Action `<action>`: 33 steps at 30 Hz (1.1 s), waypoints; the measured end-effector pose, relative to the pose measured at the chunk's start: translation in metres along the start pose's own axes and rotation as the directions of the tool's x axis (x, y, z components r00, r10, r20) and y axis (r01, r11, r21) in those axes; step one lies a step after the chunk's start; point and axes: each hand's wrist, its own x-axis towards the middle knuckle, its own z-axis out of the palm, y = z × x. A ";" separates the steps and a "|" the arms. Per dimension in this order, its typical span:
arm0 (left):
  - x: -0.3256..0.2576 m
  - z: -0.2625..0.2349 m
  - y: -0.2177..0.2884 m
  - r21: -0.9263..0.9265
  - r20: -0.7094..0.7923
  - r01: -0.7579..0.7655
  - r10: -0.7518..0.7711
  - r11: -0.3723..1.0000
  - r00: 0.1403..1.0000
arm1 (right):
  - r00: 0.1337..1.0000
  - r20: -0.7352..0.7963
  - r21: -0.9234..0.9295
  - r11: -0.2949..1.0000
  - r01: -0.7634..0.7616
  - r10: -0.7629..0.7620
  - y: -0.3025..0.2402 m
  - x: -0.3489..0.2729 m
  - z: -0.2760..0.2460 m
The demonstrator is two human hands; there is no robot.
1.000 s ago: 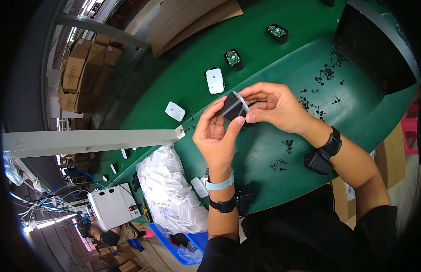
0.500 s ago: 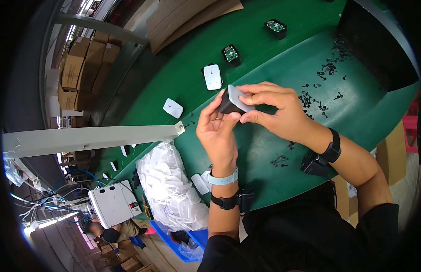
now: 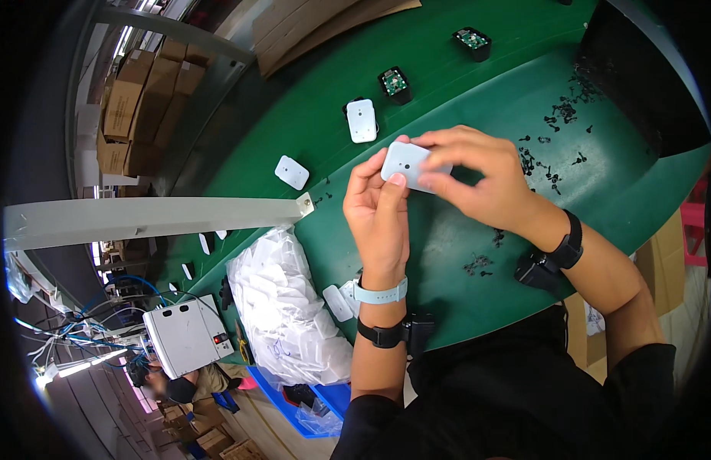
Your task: The person assembles small electronic devices by inserting circuit boards into white plastic casings and securing them with black screws. They repeatedly pick up components from a green workbench, align the parts, and fasten them together by hand.
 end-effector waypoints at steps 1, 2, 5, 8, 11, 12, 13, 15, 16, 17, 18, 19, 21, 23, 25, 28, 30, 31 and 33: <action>0.000 -0.002 0.000 -0.021 0.027 0.004 -0.003 1.000 1.000 | 0.987 -0.007 0.156 0.976 -0.155 0.158 -0.003 0.001 0.001; 0.000 -0.005 -0.001 0.004 0.034 0.020 -0.020 1.000 0.999 | 0.950 0.011 0.308 0.903 -0.299 0.311 -0.007 0.004 0.002; 0.001 -0.010 -0.003 0.097 0.073 0.035 -0.042 0.995 0.996 | 0.895 0.133 0.422 0.793 -0.439 0.425 -0.003 0.007 -0.003; 0.004 -0.016 -0.004 0.184 0.142 -0.010 -0.016 0.983 0.990 | 0.902 0.155 0.425 0.797 -0.429 0.403 -0.001 0.008 -0.005; 0.005 -0.020 0.002 0.188 0.217 -0.066 0.024 0.980 0.976 | 0.943 0.137 0.347 0.877 -0.333 0.303 -0.005 0.011 -0.006; 0.005 -0.020 0.001 0.186 0.243 -0.104 0.056 0.977 0.968 | 0.964 0.129 0.260 0.931 -0.257 0.230 -0.004 0.011 -0.009; 0.005 -0.019 0.001 0.183 0.269 -0.141 0.088 0.973 0.959 | 0.980 0.128 0.171 0.969 -0.176 0.155 -0.004 0.011 -0.010; 0.002 -0.016 -0.001 0.143 0.247 -0.161 0.122 0.977 0.961 | 0.995 0.083 0.061 0.996 -0.065 0.060 -0.007 0.011 -0.007; 0.002 -0.016 -0.003 0.146 0.246 -0.186 0.147 0.972 0.958 | 0.996 0.075 0.038 0.998 -0.045 0.042 -0.008 0.009 -0.005; 0.001 -0.015 -0.005 0.149 0.244 -0.212 0.171 0.966 0.954 | 0.997 0.067 0.014 1.000 -0.025 0.024 -0.008 0.007 -0.004; 0.000 -0.014 -0.007 0.166 0.244 -0.230 0.187 0.959 0.952 | 0.998 0.053 -0.005 1.000 -0.025 0.025 -0.008 0.005 -0.004; -0.002 -0.013 -0.008 0.182 0.244 -0.249 0.201 0.951 0.949 | 0.999 0.048 -0.017 1.000 -0.017 0.017 -0.008 0.004 -0.003; -0.003 -0.011 -0.011 0.213 0.240 -0.286 0.234 0.934 0.942 | 0.999 0.041 -0.044 0.999 0.003 -0.001 -0.006 0.002 -0.002; -0.004 -0.011 -0.015 0.241 0.232 -0.322 0.268 0.916 0.935 | 1.000 0.009 -0.020 1.000 -0.012 0.012 -0.009 0.000 0.002; -0.002 -0.008 -0.015 0.222 0.233 -0.288 0.237 0.931 0.943 | 0.998 0.009 0.018 0.998 -0.057 0.056 -0.009 0.003 0.001; 0.004 -0.005 -0.013 0.227 0.189 -0.223 0.182 0.948 0.965 | 0.991 0.024 0.070 0.988 -0.134 0.133 -0.006 0.008 -0.002; 0.010 -0.009 -0.011 0.347 0.161 -0.210 0.162 0.914 0.973 | 0.941 -0.054 0.166 0.932 -0.323 0.335 0.007 0.011 -0.002; 0.018 -0.021 -0.018 0.541 0.100 -0.290 0.282 0.790 0.954 | 0.906 -0.080 0.224 0.894 -0.389 0.415 0.017 0.020 -0.002; 0.030 -0.025 -0.009 0.803 -0.045 -0.164 0.332 0.574 0.942 | 0.845 -0.134 0.019 0.853 -0.521 0.518 0.037 0.038 -0.015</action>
